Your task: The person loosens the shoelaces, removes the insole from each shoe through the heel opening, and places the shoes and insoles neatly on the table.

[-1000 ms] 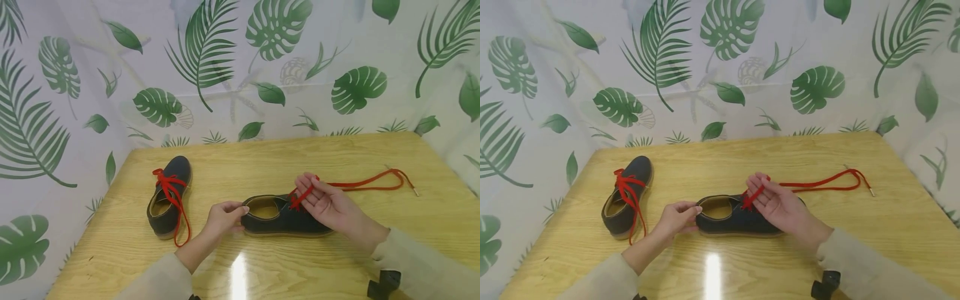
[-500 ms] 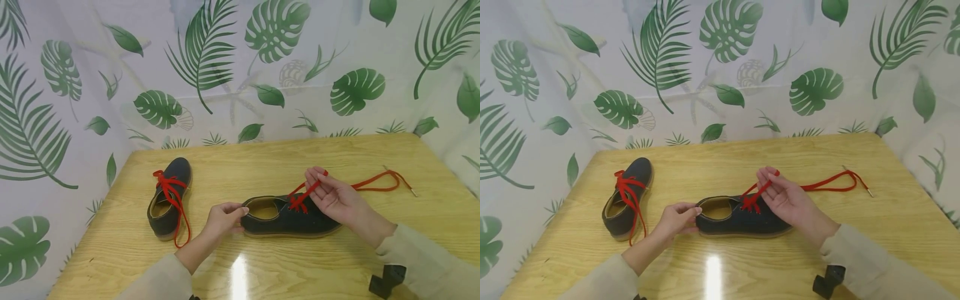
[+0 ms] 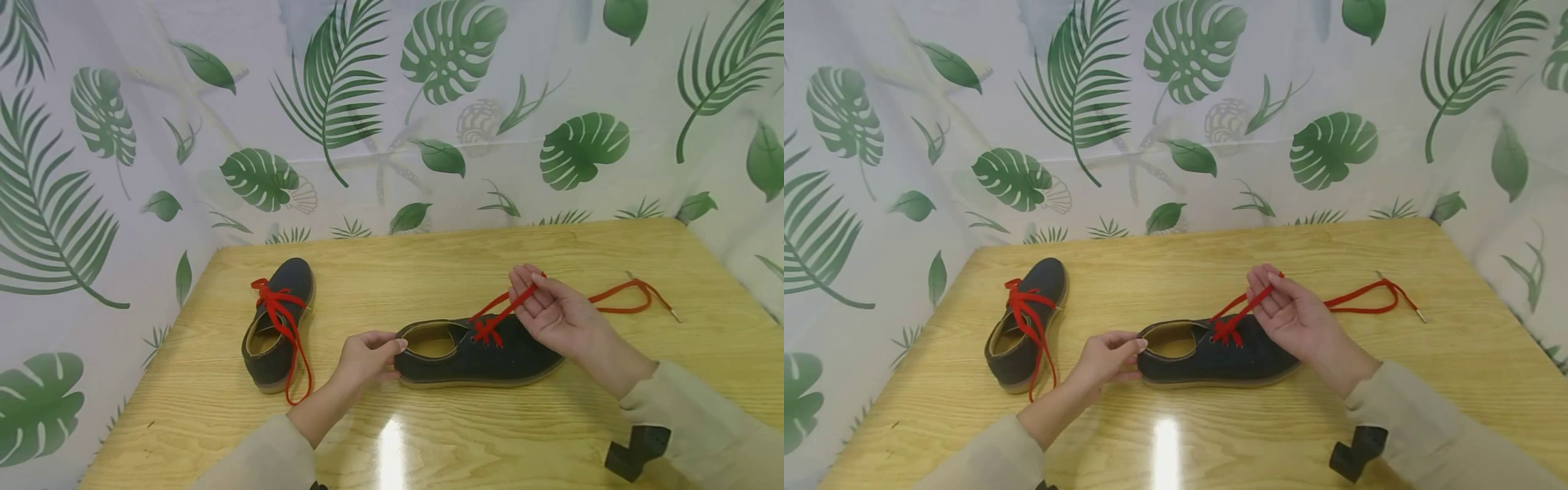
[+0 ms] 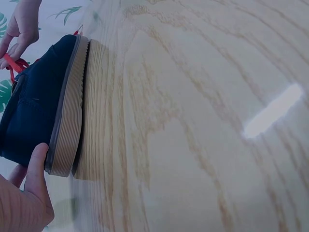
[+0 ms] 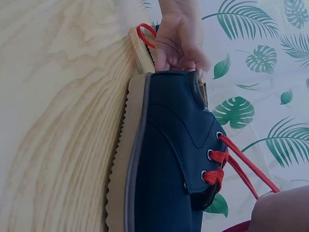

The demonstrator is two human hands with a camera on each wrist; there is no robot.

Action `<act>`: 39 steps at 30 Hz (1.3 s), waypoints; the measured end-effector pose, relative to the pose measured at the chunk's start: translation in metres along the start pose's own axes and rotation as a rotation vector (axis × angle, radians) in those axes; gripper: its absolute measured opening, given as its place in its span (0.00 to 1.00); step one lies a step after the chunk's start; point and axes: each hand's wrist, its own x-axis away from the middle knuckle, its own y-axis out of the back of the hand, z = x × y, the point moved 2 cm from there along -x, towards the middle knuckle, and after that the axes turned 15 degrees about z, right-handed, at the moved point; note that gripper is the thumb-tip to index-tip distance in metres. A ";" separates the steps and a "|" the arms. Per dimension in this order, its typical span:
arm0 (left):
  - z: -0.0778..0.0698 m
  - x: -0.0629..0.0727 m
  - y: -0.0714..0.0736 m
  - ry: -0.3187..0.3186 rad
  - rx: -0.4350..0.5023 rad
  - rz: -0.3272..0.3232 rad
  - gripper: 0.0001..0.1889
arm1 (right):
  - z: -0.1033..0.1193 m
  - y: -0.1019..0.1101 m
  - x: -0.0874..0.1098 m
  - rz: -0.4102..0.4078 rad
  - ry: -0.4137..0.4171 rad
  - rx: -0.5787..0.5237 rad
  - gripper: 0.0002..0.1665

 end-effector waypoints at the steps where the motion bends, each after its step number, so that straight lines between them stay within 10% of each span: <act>1: 0.000 0.000 0.000 0.000 0.000 0.000 0.18 | 0.001 0.000 0.000 -0.005 0.005 -0.008 0.12; 14: 0.000 0.000 0.000 -0.006 -0.014 0.008 0.18 | 0.030 -0.006 0.003 0.085 0.117 -0.038 0.12; 39: 0.000 -0.001 0.000 -0.016 -0.028 0.026 0.19 | 0.116 -0.010 0.020 -0.054 0.183 -0.073 0.07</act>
